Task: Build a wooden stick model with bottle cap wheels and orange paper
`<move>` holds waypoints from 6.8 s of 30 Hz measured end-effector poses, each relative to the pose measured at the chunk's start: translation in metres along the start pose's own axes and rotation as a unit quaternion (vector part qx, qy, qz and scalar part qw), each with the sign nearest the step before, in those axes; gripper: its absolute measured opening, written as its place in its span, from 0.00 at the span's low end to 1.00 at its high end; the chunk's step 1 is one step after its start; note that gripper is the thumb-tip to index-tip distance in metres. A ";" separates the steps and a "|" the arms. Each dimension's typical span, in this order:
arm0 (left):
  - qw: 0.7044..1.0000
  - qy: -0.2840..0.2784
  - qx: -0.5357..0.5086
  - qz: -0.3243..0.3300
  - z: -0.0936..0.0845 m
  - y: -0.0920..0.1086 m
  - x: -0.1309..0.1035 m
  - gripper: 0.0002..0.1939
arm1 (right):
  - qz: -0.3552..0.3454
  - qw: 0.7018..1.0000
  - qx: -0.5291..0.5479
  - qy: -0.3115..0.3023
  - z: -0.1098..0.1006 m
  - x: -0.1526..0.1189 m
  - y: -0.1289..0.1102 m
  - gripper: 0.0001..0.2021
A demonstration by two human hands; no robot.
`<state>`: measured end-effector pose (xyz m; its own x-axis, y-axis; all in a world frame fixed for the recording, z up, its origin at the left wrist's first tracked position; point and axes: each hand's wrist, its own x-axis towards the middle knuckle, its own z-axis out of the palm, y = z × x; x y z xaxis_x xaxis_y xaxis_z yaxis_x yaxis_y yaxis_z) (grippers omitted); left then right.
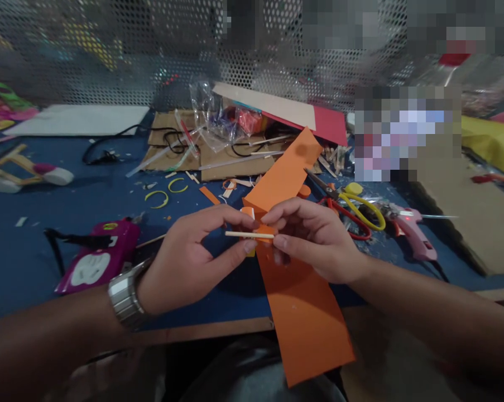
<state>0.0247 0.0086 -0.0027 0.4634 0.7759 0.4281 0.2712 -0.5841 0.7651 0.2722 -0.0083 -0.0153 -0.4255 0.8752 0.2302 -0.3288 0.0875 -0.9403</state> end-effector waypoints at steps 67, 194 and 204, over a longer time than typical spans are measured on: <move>0.995 -0.030 0.002 0.092 0.002 0.007 0.001 0.07 | -0.337 0.851 -0.404 0.005 0.002 0.004 -0.004 0.05; 0.984 -0.011 -0.177 0.021 0.006 0.011 0.001 0.08 | -0.295 0.889 -0.349 -0.010 0.012 0.000 0.001 0.04; 0.986 -0.023 -0.166 0.024 0.005 0.008 -0.002 0.06 | -0.320 0.854 -0.409 -0.023 0.008 -0.001 -0.002 0.04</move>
<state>0.0306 0.0009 0.0001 0.5092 0.7330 0.4510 -0.0387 -0.5040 0.8628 0.2670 -0.0128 -0.0114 -0.4189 0.5058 0.7541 0.1843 0.8606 -0.4748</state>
